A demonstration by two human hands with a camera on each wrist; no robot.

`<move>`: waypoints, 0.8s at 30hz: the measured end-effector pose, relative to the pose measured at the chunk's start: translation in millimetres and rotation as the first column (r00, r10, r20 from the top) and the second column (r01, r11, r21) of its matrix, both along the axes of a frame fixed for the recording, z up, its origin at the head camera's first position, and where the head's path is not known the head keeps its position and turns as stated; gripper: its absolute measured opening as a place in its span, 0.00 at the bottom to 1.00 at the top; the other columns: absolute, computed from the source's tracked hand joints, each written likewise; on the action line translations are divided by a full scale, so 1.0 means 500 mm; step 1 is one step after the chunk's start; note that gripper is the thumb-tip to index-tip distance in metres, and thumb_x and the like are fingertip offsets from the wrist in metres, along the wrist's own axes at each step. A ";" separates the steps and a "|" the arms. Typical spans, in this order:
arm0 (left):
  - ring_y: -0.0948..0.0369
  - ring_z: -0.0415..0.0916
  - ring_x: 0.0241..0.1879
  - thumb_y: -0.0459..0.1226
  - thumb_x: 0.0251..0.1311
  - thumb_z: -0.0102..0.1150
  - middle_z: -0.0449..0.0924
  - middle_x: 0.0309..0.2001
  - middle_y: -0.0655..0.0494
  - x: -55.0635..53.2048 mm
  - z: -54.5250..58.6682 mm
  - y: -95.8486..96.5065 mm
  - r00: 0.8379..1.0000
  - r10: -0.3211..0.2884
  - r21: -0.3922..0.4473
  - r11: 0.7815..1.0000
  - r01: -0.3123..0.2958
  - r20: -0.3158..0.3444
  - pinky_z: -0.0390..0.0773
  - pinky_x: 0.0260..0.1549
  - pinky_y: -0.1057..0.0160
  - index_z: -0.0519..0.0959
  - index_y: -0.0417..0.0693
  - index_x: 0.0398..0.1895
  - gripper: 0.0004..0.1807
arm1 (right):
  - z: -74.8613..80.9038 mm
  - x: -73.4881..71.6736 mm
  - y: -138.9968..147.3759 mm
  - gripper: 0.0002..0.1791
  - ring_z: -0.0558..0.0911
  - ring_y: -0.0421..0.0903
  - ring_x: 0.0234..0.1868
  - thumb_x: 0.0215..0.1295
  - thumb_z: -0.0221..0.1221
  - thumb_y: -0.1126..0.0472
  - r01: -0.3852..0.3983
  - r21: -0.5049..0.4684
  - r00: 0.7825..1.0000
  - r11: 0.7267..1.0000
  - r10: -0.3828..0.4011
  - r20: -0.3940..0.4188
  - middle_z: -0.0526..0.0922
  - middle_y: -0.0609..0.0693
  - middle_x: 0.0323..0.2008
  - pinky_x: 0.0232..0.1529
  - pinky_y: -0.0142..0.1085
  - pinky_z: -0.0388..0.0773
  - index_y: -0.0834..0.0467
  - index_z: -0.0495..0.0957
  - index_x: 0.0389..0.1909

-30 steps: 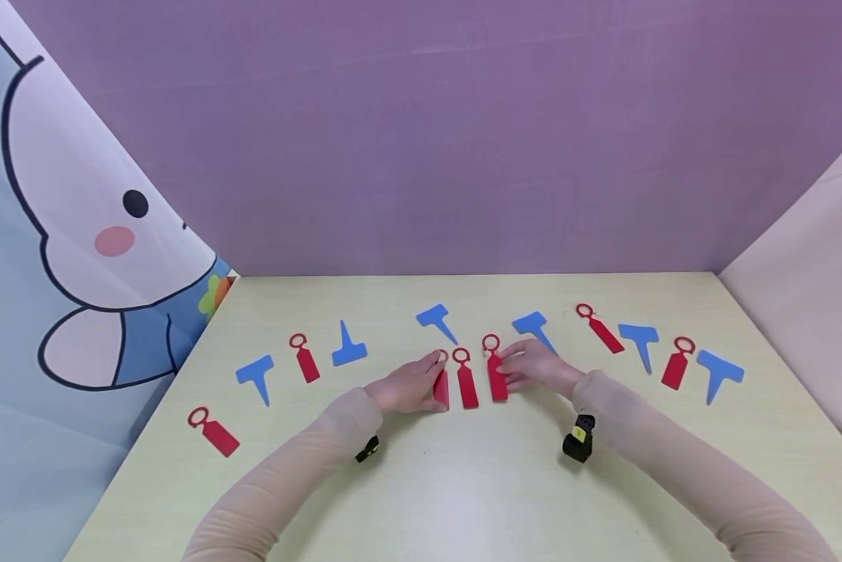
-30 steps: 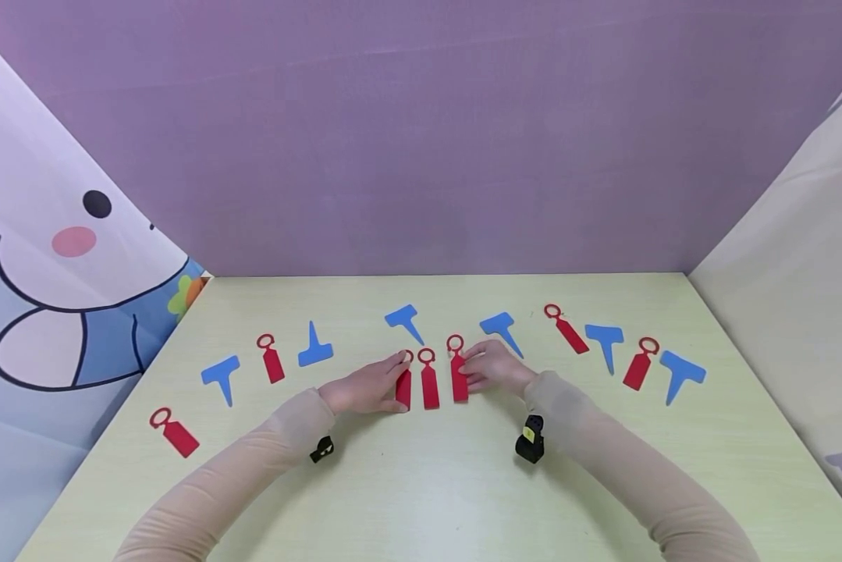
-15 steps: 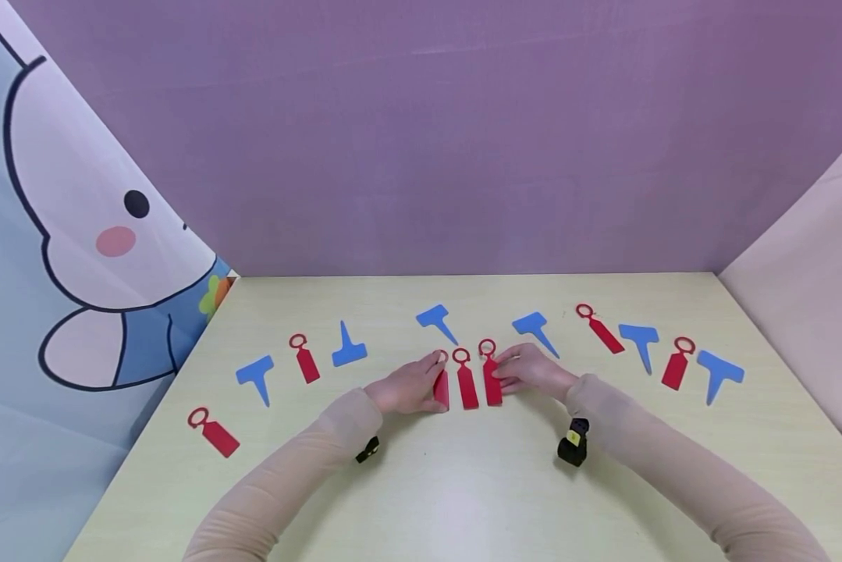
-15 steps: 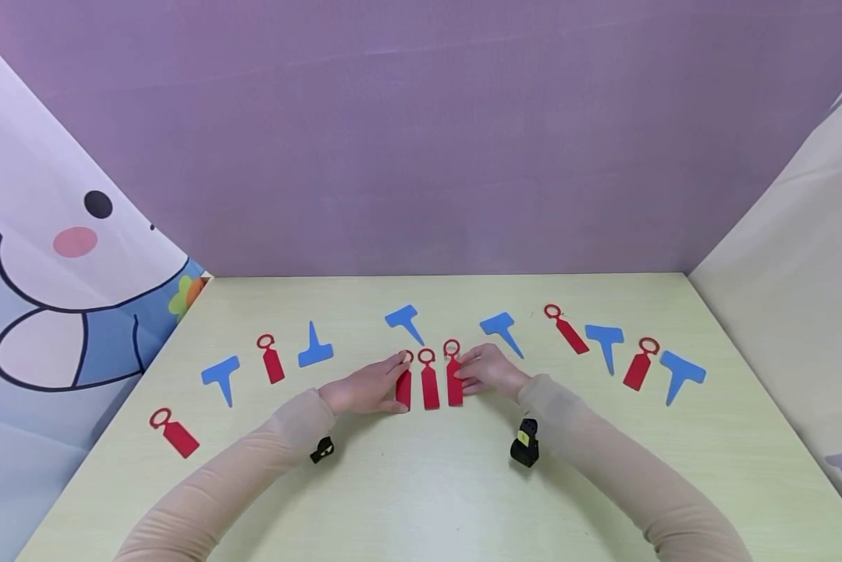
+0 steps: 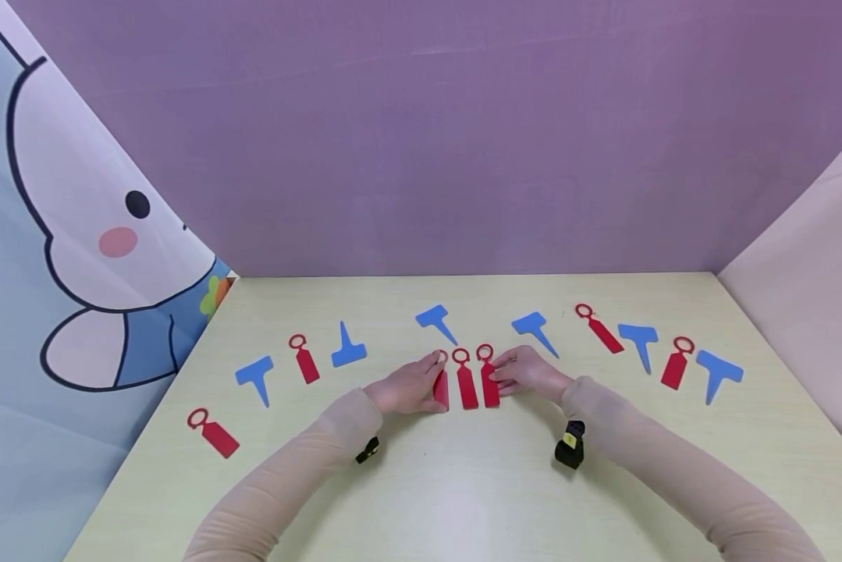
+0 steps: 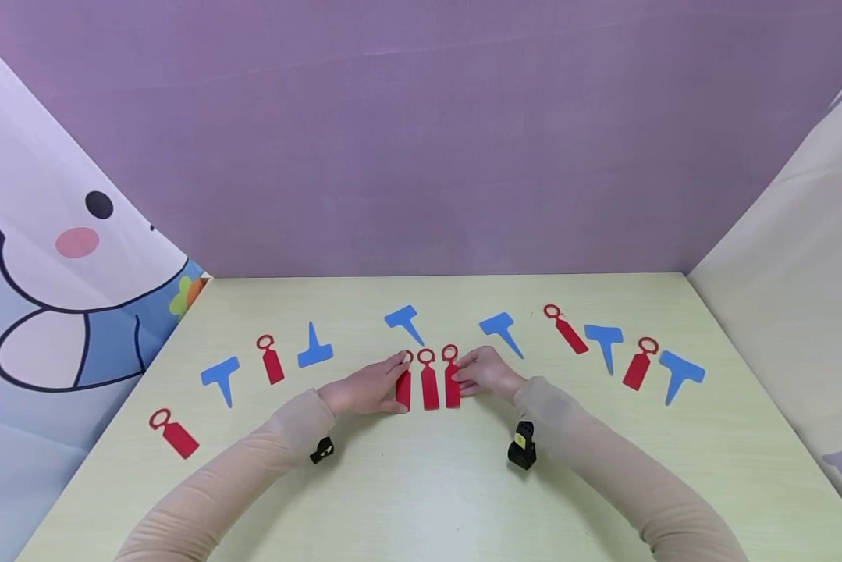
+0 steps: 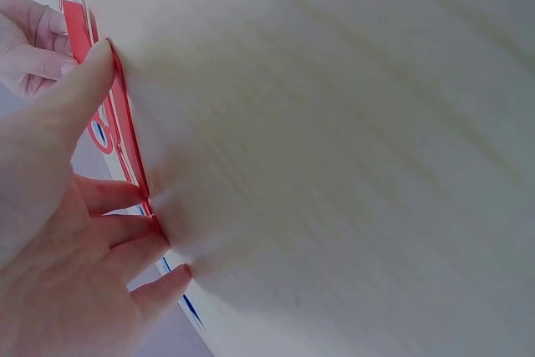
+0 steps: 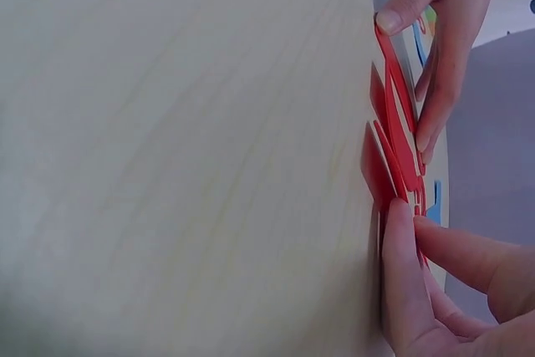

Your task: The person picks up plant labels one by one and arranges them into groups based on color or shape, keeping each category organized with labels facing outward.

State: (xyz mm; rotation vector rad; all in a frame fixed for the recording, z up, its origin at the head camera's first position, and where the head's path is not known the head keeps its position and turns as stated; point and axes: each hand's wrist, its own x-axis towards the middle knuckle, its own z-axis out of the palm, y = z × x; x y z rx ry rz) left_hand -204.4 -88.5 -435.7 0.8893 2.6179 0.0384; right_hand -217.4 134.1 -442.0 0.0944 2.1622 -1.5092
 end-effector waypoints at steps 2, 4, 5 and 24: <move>0.54 0.44 0.67 0.55 0.53 0.53 0.44 0.68 0.47 0.000 0.002 0.000 1.000 -0.005 0.004 1.000 0.005 -0.003 0.57 0.60 0.61 0.48 0.40 0.67 0.45 | 0.002 0.001 -0.001 0.16 0.81 0.46 0.25 0.56 0.55 0.71 0.006 0.005 1.000 1.000 -0.006 0.002 0.79 0.61 0.34 0.30 0.38 0.80 0.74 0.70 0.46; 0.53 0.44 0.66 0.54 0.53 0.54 0.44 0.68 0.46 0.000 0.003 0.000 1.000 -0.009 0.008 1.000 0.009 -0.006 0.57 0.60 0.61 0.48 0.39 0.67 0.45 | 0.003 0.001 0.000 0.16 0.81 0.47 0.25 0.56 0.56 0.71 0.001 0.009 1.000 1.000 -0.001 -0.001 0.79 0.61 0.33 0.30 0.39 0.80 0.73 0.70 0.45; 0.53 0.44 0.66 0.54 0.53 0.54 0.44 0.68 0.46 0.000 0.003 -0.001 1.000 -0.010 0.012 1.000 0.010 -0.007 0.57 0.60 0.61 0.49 0.39 0.67 0.45 | 0.003 0.002 -0.001 0.15 0.81 0.48 0.24 0.56 0.56 0.71 -0.002 0.012 1.000 1.000 0.002 -0.005 0.79 0.61 0.33 0.30 0.39 0.80 0.73 0.70 0.44; 0.53 0.43 0.67 0.55 0.53 0.53 0.44 0.68 0.46 -0.003 -0.002 0.000 1.000 -0.010 0.009 1.000 0.011 -0.013 0.57 0.60 0.61 0.48 0.39 0.67 0.46 | 0.006 0.011 -0.011 0.11 0.77 0.46 0.18 0.55 0.56 0.71 0.013 0.136 0.997 0.991 -0.002 -0.080 0.77 0.57 0.21 0.23 0.36 0.79 0.70 0.70 0.40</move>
